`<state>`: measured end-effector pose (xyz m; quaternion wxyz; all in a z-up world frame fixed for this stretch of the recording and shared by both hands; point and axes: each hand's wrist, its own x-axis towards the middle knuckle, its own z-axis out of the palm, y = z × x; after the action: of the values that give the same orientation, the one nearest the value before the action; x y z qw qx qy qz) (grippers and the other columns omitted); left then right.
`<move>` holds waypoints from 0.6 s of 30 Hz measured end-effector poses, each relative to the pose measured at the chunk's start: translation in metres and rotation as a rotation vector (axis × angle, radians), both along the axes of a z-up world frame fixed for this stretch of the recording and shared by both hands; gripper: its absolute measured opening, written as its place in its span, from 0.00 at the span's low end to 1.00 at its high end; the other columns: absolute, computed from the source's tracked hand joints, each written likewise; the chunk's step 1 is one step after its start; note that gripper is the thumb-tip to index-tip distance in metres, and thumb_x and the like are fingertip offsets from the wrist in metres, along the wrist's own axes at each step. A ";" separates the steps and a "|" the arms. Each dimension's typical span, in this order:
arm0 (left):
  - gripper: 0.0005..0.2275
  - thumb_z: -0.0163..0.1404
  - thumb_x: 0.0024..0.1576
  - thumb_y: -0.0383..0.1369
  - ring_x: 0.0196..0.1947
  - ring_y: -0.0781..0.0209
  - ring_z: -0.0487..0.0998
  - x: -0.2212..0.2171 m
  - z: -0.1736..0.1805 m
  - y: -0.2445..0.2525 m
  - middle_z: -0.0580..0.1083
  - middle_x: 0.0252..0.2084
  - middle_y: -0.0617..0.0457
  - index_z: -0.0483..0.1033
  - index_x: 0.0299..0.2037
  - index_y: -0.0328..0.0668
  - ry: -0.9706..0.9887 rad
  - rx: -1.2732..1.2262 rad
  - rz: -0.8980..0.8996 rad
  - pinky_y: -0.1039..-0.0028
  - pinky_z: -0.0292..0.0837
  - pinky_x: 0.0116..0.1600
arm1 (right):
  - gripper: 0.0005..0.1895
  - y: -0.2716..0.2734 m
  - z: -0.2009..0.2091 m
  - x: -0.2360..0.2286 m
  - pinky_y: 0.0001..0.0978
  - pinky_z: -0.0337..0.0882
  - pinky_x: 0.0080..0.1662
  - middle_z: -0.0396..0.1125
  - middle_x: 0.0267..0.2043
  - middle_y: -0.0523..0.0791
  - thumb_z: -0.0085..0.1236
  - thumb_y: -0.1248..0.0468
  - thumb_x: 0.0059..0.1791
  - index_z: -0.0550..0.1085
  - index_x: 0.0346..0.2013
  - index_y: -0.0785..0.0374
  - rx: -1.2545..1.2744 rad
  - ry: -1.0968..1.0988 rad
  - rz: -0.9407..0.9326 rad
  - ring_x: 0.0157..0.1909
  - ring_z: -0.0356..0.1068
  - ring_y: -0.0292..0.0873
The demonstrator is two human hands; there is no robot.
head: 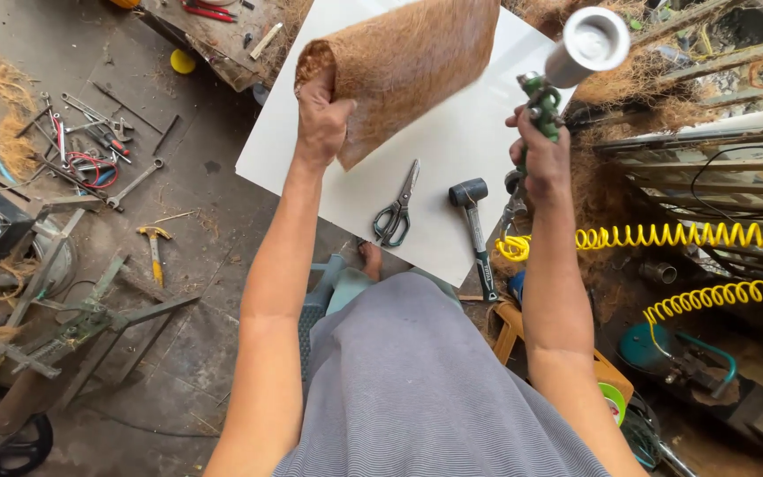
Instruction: The person uses a spray gun to apply a white coating onto a folded piece of brown cocopeat mat. They rotate and reposition the mat to cover different sides and edges, then briefly adjust the yellow air hose before continuing to spray the remaining surfaces.
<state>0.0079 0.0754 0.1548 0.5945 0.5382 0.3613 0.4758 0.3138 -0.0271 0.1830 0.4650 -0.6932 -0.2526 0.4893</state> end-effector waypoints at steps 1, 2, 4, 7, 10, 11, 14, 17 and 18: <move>0.13 0.38 0.49 0.16 0.22 0.69 0.51 0.000 0.004 0.005 0.55 0.23 0.61 0.53 0.25 0.50 -0.091 0.052 -0.017 0.72 0.40 0.27 | 0.09 -0.004 0.003 0.002 0.16 0.63 0.26 0.71 0.42 0.43 0.54 0.59 0.54 0.73 0.44 0.61 0.063 0.035 -0.011 0.21 0.59 0.28; 0.13 0.38 0.49 0.16 0.22 0.69 0.51 0.001 0.002 0.004 0.55 0.23 0.61 0.53 0.25 0.50 -0.088 0.051 -0.016 0.72 0.40 0.27 | 0.09 -0.007 0.006 0.003 0.16 0.63 0.26 0.71 0.42 0.43 0.54 0.59 0.54 0.73 0.44 0.61 0.062 0.038 -0.011 0.21 0.59 0.28; 0.16 0.39 0.51 0.14 0.25 0.69 0.58 0.000 -0.003 0.000 0.71 0.42 0.55 0.68 0.43 0.46 -0.263 0.010 -0.070 0.78 0.47 0.24 | 0.05 -0.017 0.014 0.004 0.17 0.63 0.26 0.71 0.44 0.44 0.51 0.62 0.56 0.72 0.43 0.59 0.106 0.006 0.015 0.21 0.60 0.29; 0.26 0.48 0.59 0.28 0.68 0.38 0.63 -0.006 -0.005 -0.021 0.64 0.67 0.41 0.54 0.68 0.46 0.008 0.070 -0.046 0.47 0.63 0.73 | 0.08 -0.033 0.004 0.006 0.18 0.62 0.25 0.69 0.44 0.45 0.47 0.65 0.57 0.67 0.51 0.60 0.141 0.047 0.072 0.22 0.60 0.29; 0.34 0.52 0.56 0.54 0.54 0.39 0.78 -0.004 -0.043 -0.045 0.58 0.68 0.38 0.53 0.66 0.45 0.132 -0.097 -0.118 0.57 0.80 0.56 | 0.07 -0.045 -0.025 0.000 0.17 0.61 0.23 0.71 0.42 0.46 0.54 0.61 0.54 0.72 0.43 0.60 0.090 0.100 0.082 0.19 0.60 0.29; 0.34 0.52 0.56 0.54 0.54 0.39 0.78 0.001 -0.048 -0.053 0.58 0.68 0.38 0.53 0.66 0.45 0.133 -0.109 -0.121 0.57 0.80 0.56 | 0.07 -0.049 -0.035 -0.007 0.17 0.61 0.23 0.71 0.42 0.46 0.54 0.61 0.54 0.72 0.43 0.60 0.078 0.103 0.079 0.19 0.60 0.29; 0.19 0.51 0.57 0.39 0.49 0.37 0.78 0.011 -0.054 -0.072 0.76 0.49 0.37 0.71 0.59 0.47 0.408 -0.242 0.039 0.50 0.75 0.56 | 0.11 -0.060 -0.063 -0.022 0.22 0.61 0.21 0.70 0.38 0.52 0.54 0.62 0.55 0.71 0.44 0.69 0.215 0.060 0.061 0.17 0.62 0.33; 0.19 0.48 0.59 0.37 0.50 0.35 0.78 0.011 -0.042 -0.085 0.76 0.49 0.34 0.69 0.60 0.44 0.324 -0.196 -0.008 0.49 0.74 0.55 | 0.11 -0.069 -0.077 -0.033 0.24 0.60 0.21 0.71 0.37 0.52 0.55 0.62 0.54 0.72 0.44 0.68 0.133 0.048 0.040 0.16 0.61 0.35; 0.13 0.47 0.59 0.34 0.43 0.41 0.77 0.012 -0.034 -0.092 0.75 0.41 0.36 0.71 0.51 0.40 0.302 -0.140 0.010 0.52 0.73 0.51 | 0.11 -0.071 -0.077 -0.037 0.25 0.61 0.21 0.70 0.37 0.52 0.55 0.62 0.54 0.72 0.44 0.67 0.105 0.044 0.058 0.16 0.61 0.35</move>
<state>0.0199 -0.0166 0.1205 0.5672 0.5590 0.4815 0.3661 0.2766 -0.0983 0.1055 0.4916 -0.6494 -0.2876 0.5039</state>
